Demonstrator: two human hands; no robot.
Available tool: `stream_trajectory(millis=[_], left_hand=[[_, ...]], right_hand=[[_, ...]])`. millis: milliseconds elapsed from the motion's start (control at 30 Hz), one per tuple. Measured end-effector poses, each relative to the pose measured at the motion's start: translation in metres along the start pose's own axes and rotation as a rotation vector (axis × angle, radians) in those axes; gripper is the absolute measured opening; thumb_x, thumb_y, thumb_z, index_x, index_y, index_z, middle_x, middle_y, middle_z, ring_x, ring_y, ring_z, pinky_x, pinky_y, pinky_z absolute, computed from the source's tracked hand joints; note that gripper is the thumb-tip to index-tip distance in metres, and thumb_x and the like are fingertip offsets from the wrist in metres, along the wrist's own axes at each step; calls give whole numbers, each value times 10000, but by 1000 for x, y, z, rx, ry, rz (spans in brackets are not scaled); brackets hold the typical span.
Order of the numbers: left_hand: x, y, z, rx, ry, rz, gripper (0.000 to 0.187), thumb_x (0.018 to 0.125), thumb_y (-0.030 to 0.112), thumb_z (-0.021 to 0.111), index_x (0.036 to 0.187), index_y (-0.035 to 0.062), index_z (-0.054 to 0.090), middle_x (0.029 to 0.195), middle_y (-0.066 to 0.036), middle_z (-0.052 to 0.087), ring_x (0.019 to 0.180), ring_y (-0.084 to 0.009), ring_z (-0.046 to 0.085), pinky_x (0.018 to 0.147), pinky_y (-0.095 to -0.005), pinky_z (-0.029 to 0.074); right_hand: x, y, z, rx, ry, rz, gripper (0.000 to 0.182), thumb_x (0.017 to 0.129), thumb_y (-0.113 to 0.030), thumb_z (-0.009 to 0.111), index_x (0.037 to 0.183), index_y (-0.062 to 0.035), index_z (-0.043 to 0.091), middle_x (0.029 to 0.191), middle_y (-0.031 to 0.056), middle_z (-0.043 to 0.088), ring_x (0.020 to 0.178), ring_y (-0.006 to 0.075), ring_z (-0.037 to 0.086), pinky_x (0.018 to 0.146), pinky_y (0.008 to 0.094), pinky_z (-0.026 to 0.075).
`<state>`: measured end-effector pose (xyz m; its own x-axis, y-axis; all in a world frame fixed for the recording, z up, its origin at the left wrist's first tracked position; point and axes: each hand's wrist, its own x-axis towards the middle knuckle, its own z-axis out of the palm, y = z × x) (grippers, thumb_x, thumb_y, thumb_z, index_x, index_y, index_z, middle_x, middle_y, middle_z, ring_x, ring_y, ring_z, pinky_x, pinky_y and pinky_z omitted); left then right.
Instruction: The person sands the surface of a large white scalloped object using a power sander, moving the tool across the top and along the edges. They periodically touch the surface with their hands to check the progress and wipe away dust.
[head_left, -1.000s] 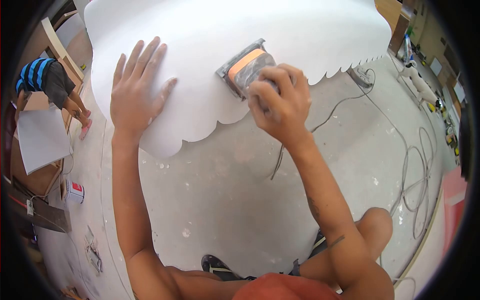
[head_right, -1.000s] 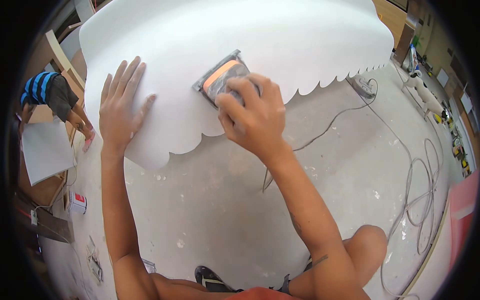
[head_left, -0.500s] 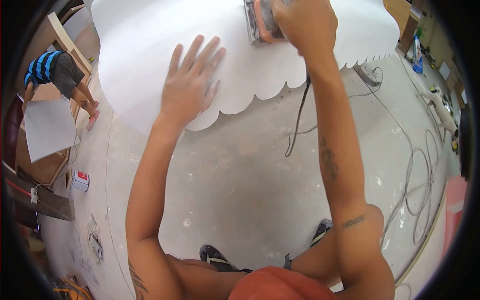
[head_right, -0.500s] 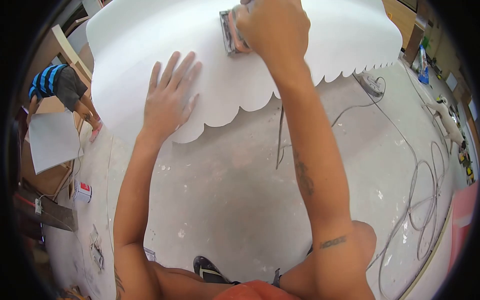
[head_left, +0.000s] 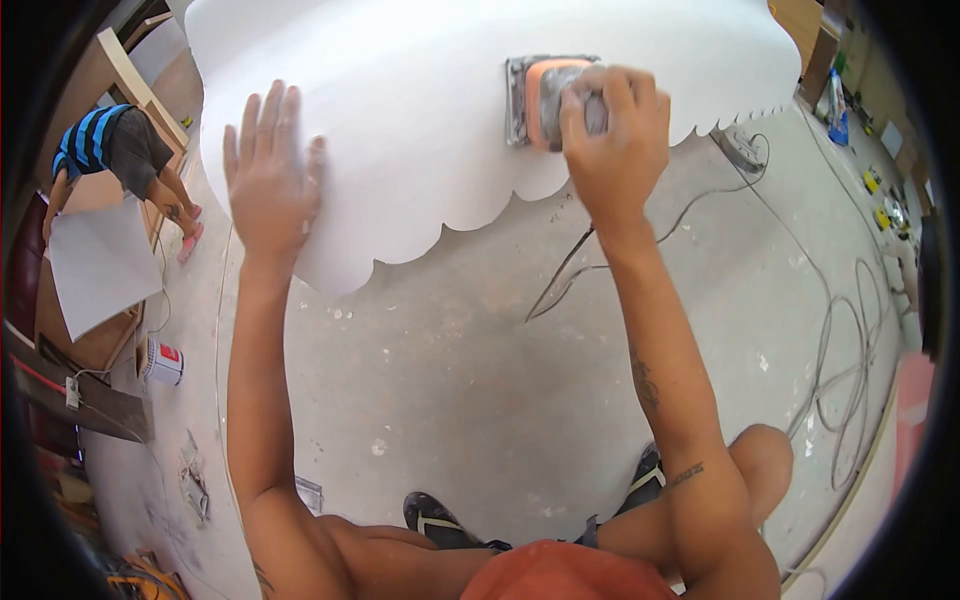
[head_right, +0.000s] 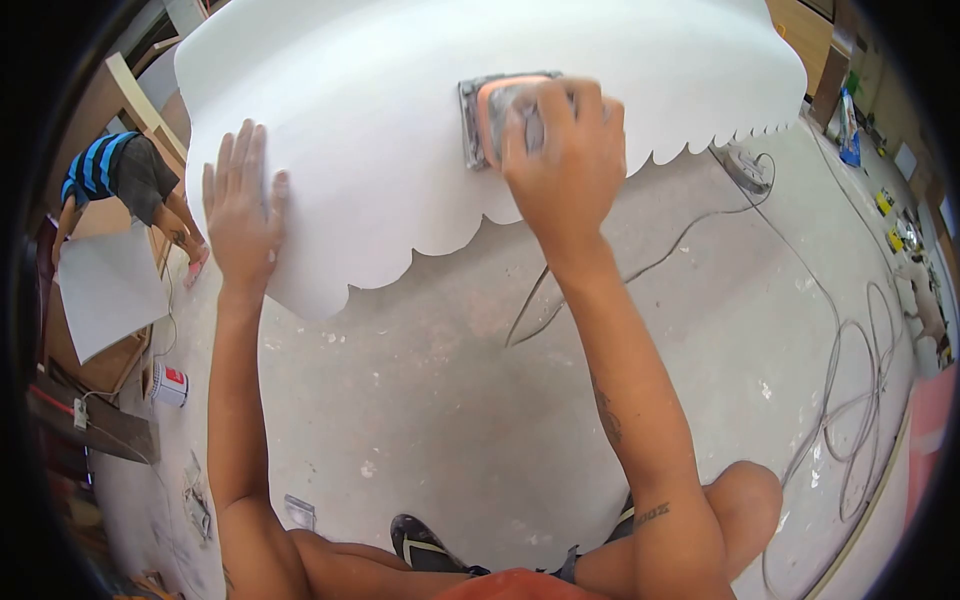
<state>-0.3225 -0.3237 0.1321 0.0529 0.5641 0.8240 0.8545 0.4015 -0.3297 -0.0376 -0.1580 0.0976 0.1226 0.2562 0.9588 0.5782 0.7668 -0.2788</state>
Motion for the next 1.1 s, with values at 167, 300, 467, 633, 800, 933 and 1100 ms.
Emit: stream_trajectory(millis=[167, 300, 467, 633, 800, 933, 1100], left_hand=[[-2, 34, 1, -93, 2, 122, 639, 1017, 344, 617, 1599, 164, 423, 1656, -32, 413, 1549, -263, 336, 1290, -492, 215], [-6, 51, -6, -328, -87, 267, 704, 928, 225, 715, 1578, 154, 452, 1634, -19, 442, 1546, -251, 344, 1284, -505, 235], [-20, 103, -16, -770, 99, 24, 883, 826, 250, 825, 1560, 6, 399, 1615, -180, 410, 1544, -354, 320, 1257, -520, 274], [-31, 147, -37, -981, 62, -108, 1011, 835, 284, 833, 1611, -11, 256, 1678, -254, 227, 1570, -438, 200, 1258, -569, 230], [-57, 155, -39, -919, 147, -354, 872, 803, 230, 860, 1505, 0, 397, 1472, -217, 467, 1371, -455, 435, 1118, -489, 406], [-74, 135, -25, -984, 218, -567, 772, 881, 256, 813, 1496, 24, 409, 1432, -165, 485, 1345, -367, 473, 1102, -456, 427], [-87, 106, -40, -647, 254, -502, 890, 927, 235, 751, 1589, 9, 201, 1580, -236, 324, 1511, -420, 306, 1212, -481, 381]], right_hand=[[83, -35, 3, -44, -151, -33, 130, 841, -188, 697, 942, -108, 716, 1018, 92, 675, 964, 330, 626, 812, 440, 528], [103, -59, 10, 3, -213, -80, 169, 876, -206, 671, 942, -54, 709, 991, 156, 676, 968, 366, 646, 854, 463, 531], [75, -104, 4, 28, -281, -36, 212, 925, -232, 656, 976, -32, 706, 1033, 168, 677, 990, 367, 646, 876, 475, 524], [40, -137, 10, 172, -246, -74, 135, 867, -192, 647, 957, -130, 726, 1043, 43, 676, 972, 306, 607, 812, 458, 509], [8, -174, 4, 393, -247, -40, 141, 873, -126, 608, 954, -114, 723, 1041, 33, 671, 1023, 306, 572, 874, 446, 479], [-12, -203, -2, 556, -321, -79, 174, 899, -65, 563, 978, -98, 714, 1118, 68, 696, 1054, 303, 553, 947, 410, 451], [-24, -224, -5, 758, -448, -182, 211, 928, -73, 549, 1092, -58, 681, 1237, 123, 661, 1159, 307, 513, 1031, 405, 407]])
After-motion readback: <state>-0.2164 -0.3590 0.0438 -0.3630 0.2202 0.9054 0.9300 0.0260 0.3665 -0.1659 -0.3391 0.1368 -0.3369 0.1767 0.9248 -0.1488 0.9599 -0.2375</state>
